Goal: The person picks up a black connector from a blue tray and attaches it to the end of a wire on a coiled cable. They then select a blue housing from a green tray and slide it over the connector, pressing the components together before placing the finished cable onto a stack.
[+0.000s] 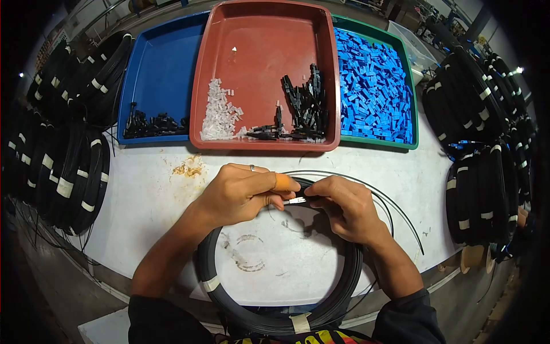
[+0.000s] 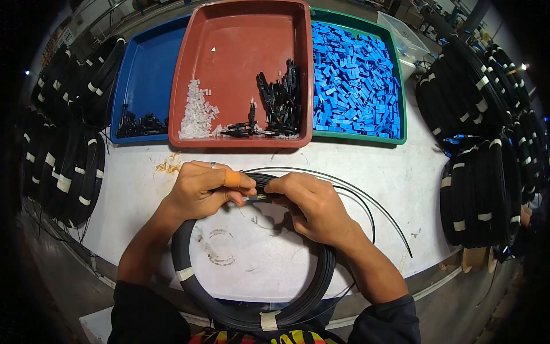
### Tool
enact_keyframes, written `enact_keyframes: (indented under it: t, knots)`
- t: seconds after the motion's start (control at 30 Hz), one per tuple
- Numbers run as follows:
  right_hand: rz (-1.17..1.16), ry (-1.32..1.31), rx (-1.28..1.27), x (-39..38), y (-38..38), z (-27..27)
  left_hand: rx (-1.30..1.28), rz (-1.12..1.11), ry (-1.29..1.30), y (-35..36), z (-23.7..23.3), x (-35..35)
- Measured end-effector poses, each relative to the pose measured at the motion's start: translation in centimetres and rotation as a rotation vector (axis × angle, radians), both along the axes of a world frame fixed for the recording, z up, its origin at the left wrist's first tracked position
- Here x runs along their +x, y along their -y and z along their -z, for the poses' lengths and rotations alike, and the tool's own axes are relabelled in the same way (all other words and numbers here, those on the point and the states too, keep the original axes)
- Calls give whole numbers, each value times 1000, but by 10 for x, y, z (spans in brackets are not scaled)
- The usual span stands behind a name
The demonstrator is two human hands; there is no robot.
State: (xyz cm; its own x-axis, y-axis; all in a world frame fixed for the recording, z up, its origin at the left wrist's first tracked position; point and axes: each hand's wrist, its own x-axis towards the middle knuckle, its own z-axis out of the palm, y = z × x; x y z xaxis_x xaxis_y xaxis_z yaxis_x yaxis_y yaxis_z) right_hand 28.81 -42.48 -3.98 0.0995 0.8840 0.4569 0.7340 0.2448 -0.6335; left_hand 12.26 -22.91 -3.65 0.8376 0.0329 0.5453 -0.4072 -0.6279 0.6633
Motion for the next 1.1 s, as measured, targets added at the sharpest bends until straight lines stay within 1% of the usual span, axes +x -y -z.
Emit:
enact_keyframes:
  t: [0.1,0.17,0.2,0.27,0.3,0.37,0.4,0.47,0.53,0.67,0.8,0.87,0.9,1.1]
  knots:
    - [32,5,17,-4,0,-1,-73,29,-12,0,-1,-1]
    - [29,12,18,-4,-1,-1,-236,17,-62,4,-1,-2]
    - [25,19,18,-3,-1,-1,-240,20,-64,4,-1,-1]
    - [0,44,33,-2,0,-1,-139,42,-92,3,-3,0]
    - [-28,71,51,-1,-1,-1,-140,41,-92,3,-4,0]
    - [-22,88,63,-1,-1,-2,-16,47,-89,3,-4,0]
    - [-14,106,76,-2,-1,-2,-18,47,-92,4,-5,0]
    - [-22,132,69,-2,-1,-4,72,57,-59,5,-8,2]
    - [-30,160,63,-1,0,-3,89,61,-54,5,-4,2]
    - [-32,122,46,0,0,-1,150,34,-24,7,-1,2]
    - [-40,112,35,-2,-2,-3,144,18,-15,8,2,2]
    - [-48,75,22,-2,-4,-2,206,4,5,8,1,2]
    - [-53,40,10,-2,-3,-1,202,4,5,8,0,1]
    - [-31,32,0,0,-7,3,206,-17,26,7,2,2]
